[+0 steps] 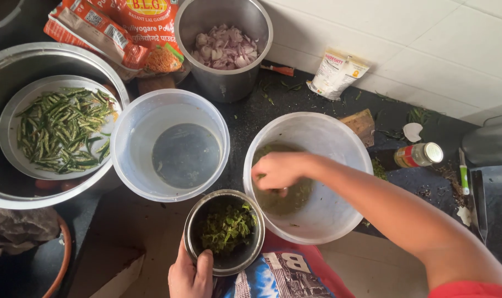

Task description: The person squeezes water out of chopped greens by hand over a bucket, pressing handfuls into a steel container, then carries the container to a blender, mounts the jar on the base, and blends the greens. They then move a pot of soaked grains and stir and pick through it by hand.

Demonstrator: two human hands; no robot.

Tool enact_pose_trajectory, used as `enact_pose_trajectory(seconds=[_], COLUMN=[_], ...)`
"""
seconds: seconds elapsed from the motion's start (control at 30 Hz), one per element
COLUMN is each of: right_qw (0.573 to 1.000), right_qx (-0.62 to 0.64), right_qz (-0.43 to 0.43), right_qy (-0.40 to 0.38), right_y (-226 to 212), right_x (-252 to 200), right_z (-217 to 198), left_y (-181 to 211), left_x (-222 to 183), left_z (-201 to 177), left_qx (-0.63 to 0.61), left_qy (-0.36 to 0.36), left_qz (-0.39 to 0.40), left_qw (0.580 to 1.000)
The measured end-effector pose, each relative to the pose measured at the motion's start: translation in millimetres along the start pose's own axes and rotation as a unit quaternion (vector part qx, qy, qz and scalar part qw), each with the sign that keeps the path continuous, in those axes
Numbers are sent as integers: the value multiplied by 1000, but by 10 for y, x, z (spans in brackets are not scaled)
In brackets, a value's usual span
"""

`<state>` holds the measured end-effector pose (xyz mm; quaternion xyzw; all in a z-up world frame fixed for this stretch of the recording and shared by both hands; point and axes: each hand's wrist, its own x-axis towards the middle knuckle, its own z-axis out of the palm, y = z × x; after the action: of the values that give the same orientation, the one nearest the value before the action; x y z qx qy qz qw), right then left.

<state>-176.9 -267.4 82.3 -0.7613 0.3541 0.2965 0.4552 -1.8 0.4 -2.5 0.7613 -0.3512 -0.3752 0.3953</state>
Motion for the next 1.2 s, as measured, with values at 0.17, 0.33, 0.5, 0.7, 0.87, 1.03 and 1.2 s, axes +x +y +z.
enact_pose_trajectory(seconds=[0.17, 0.33, 0.5, 0.7, 0.87, 1.03, 1.2], right_qw=[953, 908, 846, 901, 950, 958, 905], right_qx=[-81, 52, 23, 28, -41, -207, -372], right_qz=[-194, -299, -430, -299, -135, 35, -7], right_qy=[219, 287, 314, 313, 280, 194, 205], right_y=[-428, -841, -627, -483, 212, 1032, 1387], right_x=[-899, -972, -542, -1000, -219, 827, 1191], right_z=[28, 487, 814, 55, -146, 93, 359], left_y=[-21, 51, 35, 62, 22, 56, 65], left_x=[-44, -43, -45, -39, -24, -14, 13], left_z=[-4, 16, 3, -17, 0, -22, -50], left_qx=[-14, -24, -19, -10, 6, 1, 7], left_qy=[14, 23, 17, 18, 8, 16, -23], left_qz=[6, 7, 22, 32, -8, 19, -20], left_qw=[1000, 999, 999, 999, 1000, 1000, 1000])
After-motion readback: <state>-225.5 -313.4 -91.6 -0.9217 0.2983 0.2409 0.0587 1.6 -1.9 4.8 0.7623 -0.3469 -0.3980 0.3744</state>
